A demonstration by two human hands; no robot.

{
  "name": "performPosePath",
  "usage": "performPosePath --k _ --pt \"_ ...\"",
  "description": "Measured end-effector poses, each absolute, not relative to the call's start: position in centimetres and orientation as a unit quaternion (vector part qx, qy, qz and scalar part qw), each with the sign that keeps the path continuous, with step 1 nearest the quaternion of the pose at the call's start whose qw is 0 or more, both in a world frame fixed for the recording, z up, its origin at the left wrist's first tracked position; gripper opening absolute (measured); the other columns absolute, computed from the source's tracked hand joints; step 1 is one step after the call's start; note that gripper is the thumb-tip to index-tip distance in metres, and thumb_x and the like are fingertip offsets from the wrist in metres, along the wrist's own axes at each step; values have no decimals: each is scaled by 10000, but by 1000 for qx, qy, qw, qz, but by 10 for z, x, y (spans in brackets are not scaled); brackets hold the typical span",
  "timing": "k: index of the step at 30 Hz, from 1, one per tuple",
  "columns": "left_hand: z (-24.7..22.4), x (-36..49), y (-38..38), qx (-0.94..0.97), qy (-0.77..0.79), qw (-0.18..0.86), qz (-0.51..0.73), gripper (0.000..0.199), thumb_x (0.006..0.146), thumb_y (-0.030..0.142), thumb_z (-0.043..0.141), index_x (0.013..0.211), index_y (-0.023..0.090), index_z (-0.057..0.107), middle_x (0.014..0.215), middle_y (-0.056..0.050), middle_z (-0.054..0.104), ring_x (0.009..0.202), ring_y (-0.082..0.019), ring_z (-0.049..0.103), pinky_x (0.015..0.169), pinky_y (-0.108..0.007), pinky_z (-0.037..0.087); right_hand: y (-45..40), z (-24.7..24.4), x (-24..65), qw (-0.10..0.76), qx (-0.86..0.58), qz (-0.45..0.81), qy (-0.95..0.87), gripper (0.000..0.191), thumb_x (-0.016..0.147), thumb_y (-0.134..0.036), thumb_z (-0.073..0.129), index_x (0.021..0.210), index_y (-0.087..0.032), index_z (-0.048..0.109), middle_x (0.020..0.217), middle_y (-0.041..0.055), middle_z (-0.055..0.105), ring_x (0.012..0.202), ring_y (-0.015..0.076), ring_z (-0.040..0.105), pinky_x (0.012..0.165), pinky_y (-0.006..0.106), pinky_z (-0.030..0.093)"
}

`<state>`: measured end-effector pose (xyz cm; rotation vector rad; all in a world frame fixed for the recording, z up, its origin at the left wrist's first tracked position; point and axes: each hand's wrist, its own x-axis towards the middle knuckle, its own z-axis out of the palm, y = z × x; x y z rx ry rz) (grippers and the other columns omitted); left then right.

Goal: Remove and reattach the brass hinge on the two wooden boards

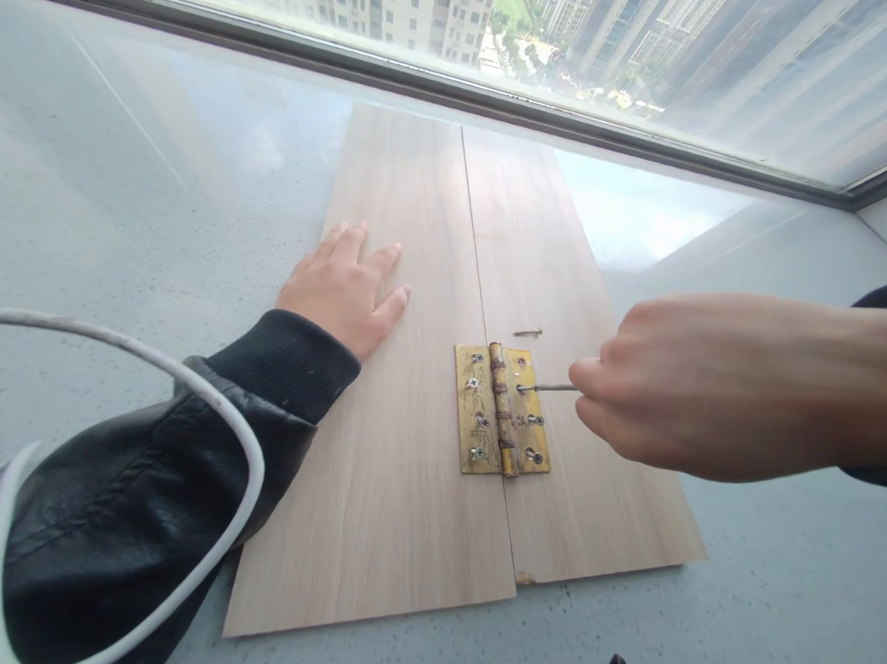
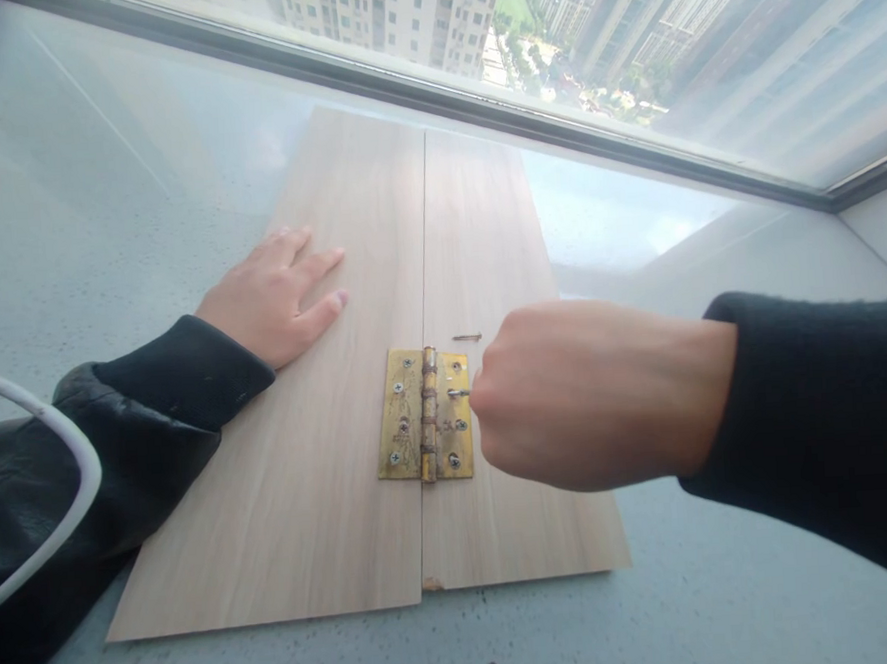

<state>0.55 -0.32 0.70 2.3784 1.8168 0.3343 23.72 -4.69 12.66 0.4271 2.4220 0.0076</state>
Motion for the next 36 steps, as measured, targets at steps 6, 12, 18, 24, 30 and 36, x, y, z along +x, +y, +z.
performPosePath --k 6,12,18,24,30,36 --pt "8 6 -4 791 598 66 108 551 929 428 379 1408 165 447 1513 -170 337 1422 -329 261 1132 -473 276 -45 130 230 125 242 -12 962 248 757 -235 603 535 -203 496 456 -28 445 391 82 240 437 291 150" --pt "9 6 -4 788 601 73 112 549 924 421 404 1408 164 450 1513 -178 333 1417 -337 272 1134 -480 277 -50 103 219 -316 513 -194 774 279 866 -327 563 621 -201 608 563 4 585 497 126 520 485 294 378" --pt "8 6 -4 790 597 73 120 550 921 417 402 1405 162 456 1513 -160 338 1415 -328 280 1142 -467 269 -61 80 203 -613 544 -296 490 454 946 -421 402 531 -237 374 470 -45 289 409 130 412 450 307 383" --pt "8 5 -4 791 595 73 124 559 917 427 388 1396 152 467 1514 -159 340 1409 -336 289 1142 -478 265 -71 84 202 -568 542 -290 547 440 942 -421 280 538 -245 289 437 -46 160 378 129 212 406 313 224" --pt "7 5 -3 795 590 68 124 566 911 443 376 1388 154 476 1513 -151 345 1403 -343 297 1129 -497 285 -66 89 240 -444 436 -481 618 487 944 -416 218 495 -232 261 377 -47 163 303 110 173 348 297 214" --pt "7 4 -2 798 588 61 116 564 914 442 363 1391 160 469 1512 -137 345 1403 -333 298 1139 -480 276 -63 79 247 -455 377 -467 657 457 946 -475 241 559 -233 261 386 -81 180 276 90 169 350 270 243"
